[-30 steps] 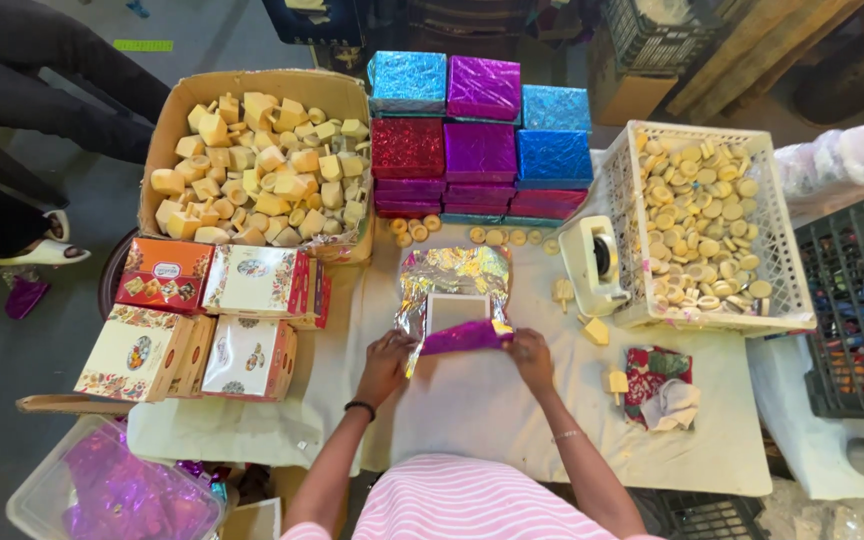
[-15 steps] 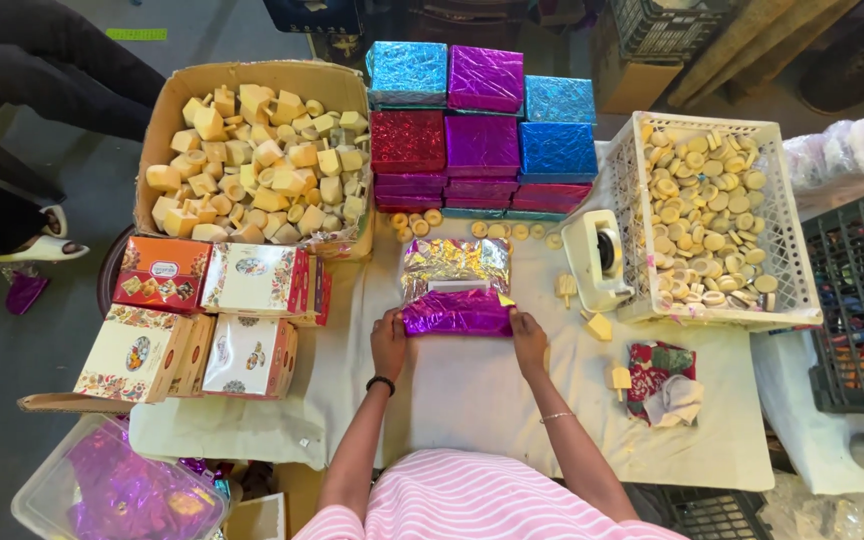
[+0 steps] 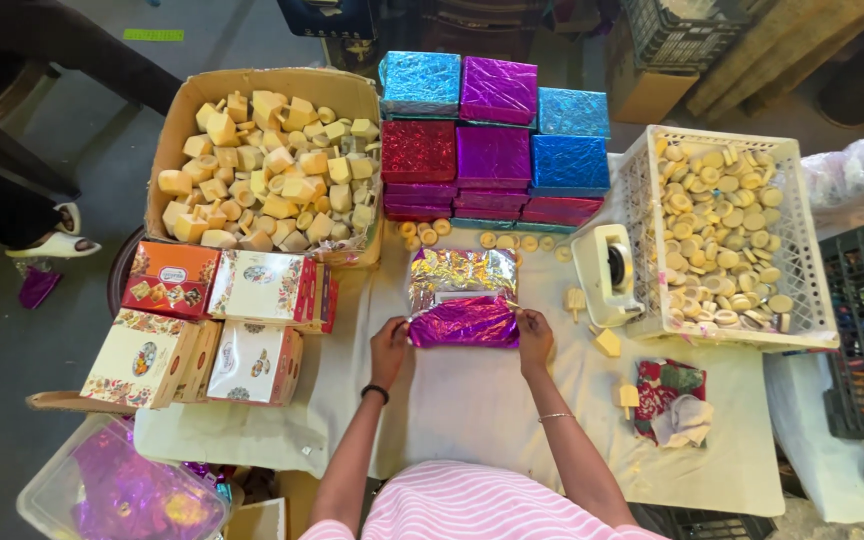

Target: The person wraps small rectangular boxes in shiny purple foil paper. They fold the paper around the boxes, tuck the edges, and place the finished wrapped items onto a stack of other wrapped boxes on the table.

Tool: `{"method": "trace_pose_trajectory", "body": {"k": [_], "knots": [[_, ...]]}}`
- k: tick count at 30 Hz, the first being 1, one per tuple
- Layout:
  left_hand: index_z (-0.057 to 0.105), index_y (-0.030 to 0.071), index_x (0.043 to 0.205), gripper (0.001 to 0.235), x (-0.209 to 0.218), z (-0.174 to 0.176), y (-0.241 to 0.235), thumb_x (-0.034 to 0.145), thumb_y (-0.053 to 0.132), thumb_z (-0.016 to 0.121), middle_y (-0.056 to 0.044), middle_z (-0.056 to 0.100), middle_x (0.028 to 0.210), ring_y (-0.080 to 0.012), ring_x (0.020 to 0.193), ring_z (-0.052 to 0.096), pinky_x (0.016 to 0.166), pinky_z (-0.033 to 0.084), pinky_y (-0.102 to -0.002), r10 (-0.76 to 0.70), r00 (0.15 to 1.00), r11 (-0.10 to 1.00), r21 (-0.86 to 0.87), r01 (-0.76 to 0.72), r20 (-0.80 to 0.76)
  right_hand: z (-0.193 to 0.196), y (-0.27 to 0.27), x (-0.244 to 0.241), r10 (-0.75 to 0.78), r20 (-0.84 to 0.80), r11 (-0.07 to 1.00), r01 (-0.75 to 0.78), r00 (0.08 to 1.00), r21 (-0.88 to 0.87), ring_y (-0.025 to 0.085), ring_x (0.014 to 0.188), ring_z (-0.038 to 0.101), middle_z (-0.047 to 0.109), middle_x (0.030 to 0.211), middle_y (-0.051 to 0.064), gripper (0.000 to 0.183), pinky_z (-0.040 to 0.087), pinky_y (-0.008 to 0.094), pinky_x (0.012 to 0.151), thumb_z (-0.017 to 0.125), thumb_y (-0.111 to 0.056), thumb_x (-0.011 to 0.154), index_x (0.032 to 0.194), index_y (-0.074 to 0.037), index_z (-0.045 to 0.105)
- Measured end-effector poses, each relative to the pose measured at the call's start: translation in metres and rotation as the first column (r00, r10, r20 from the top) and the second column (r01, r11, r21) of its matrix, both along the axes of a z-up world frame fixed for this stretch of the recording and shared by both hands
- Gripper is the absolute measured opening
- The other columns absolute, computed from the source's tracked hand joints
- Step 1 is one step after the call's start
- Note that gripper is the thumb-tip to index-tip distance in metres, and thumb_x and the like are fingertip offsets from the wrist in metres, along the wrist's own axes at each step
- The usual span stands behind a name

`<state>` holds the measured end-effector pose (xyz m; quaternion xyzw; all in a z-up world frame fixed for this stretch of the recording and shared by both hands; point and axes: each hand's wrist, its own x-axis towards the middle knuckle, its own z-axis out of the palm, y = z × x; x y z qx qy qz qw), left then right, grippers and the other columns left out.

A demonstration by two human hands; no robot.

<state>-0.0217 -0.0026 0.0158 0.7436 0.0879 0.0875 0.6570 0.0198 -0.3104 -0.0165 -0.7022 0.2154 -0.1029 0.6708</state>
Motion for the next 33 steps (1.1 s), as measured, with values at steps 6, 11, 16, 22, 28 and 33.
{"method": "trace_pose_trajectory", "body": {"k": [6, 11, 16, 22, 28, 33], "knots": [[0.067, 0.009, 0.115, 0.013, 0.012, 0.022, -0.021, 0.106, 0.009, 0.057, -0.019, 0.073, 0.103, -0.0371, 0.094, 0.070, 0.080, 0.056, -0.042, 0.124, 0.985, 0.922, 0.352, -0.160, 0.121, -0.039, 0.004, 0.006, -0.041, 0.097, 0.999, 0.044, 0.994, -0.026, 0.006, 0.081, 0.060, 0.069, 0.088, 0.000, 0.029, 0.049, 0.025, 0.073, 0.073, -0.029, 0.100, 0.106, -0.001, 0.068], [0.061, 0.014, 0.131, 0.036, 0.012, 0.039, -0.011, 0.095, 0.012, 0.057, -0.017, 0.072, 0.106, -0.0390, 0.093, 0.070, 0.078, 0.054, -0.047, 0.115, 0.993, 0.885, 0.451, -0.113, 0.023, -0.021, 0.015, 0.004, -0.028, 0.105, 0.947, 0.060, 0.994, -0.316, 0.012, 0.077, 0.065, 0.071, 0.085, 0.006, 0.028, 0.051, 0.029, 0.071, 0.070, -0.032, 0.100, 0.105, -0.004, 0.066], [0.048, 0.002, 0.143, 0.047, 0.018, 0.067, -0.017, 0.098, 0.010, 0.056, -0.020, 0.062, 0.126, -0.0403, 0.111, 0.063, 0.092, 0.051, -0.046, 0.221, 0.962, 0.892, 0.365, -0.266, 0.162, 0.007, 0.015, 0.001, -0.099, 0.009, 0.894, 0.093, 0.995, -0.439, 0.020, 0.073, 0.067, 0.072, 0.083, 0.010, 0.025, 0.051, 0.034, 0.068, 0.070, -0.032, 0.099, 0.103, -0.007, 0.066], [0.058, 0.009, 0.136, 0.064, 0.056, 0.045, -0.025, 0.081, 0.032, 0.080, -0.013, 0.063, 0.136, -0.0315, 0.126, 0.058, 0.104, 0.037, -0.053, -0.441, 0.882, 0.559, 0.820, 0.126, 0.165, 0.091, 0.043, 0.005, 0.012, 0.056, 0.913, 0.011, 0.998, -0.407, 0.022, 0.077, 0.072, 0.075, 0.088, 0.010, 0.026, 0.054, 0.035, 0.073, 0.071, -0.029, 0.097, 0.106, -0.006, 0.064], [0.062, 0.017, 0.131, 0.078, 0.099, 0.060, -0.030, 0.063, 0.044, 0.087, -0.005, 0.066, 0.130, -0.0235, 0.123, 0.060, 0.101, 0.035, -0.052, -0.386, 0.906, 0.579, 0.718, 0.386, -0.176, 0.146, 0.041, 0.049, 0.586, 0.106, 0.408, -0.179, 0.803, -0.895, 0.036, 0.103, 0.069, 0.074, 0.110, 0.016, 0.060, 0.052, 0.050, 0.087, 0.091, -0.033, 0.060, 0.113, -0.010, 0.073], [0.081, 0.022, 0.102, 0.037, 0.125, -0.011, -0.025, 0.073, 0.043, 0.087, -0.005, 0.077, 0.095, -0.0254, 0.091, 0.071, 0.094, 0.046, -0.043, -0.393, 0.912, 0.590, 0.728, 0.348, -0.118, 0.049, 0.013, 0.080, 0.534, -0.229, 0.599, -0.555, 0.814, -0.577, 0.029, 0.095, 0.076, 0.078, 0.108, 0.012, 0.050, 0.057, 0.036, 0.086, 0.089, -0.034, 0.067, 0.112, -0.018, 0.079]]}}
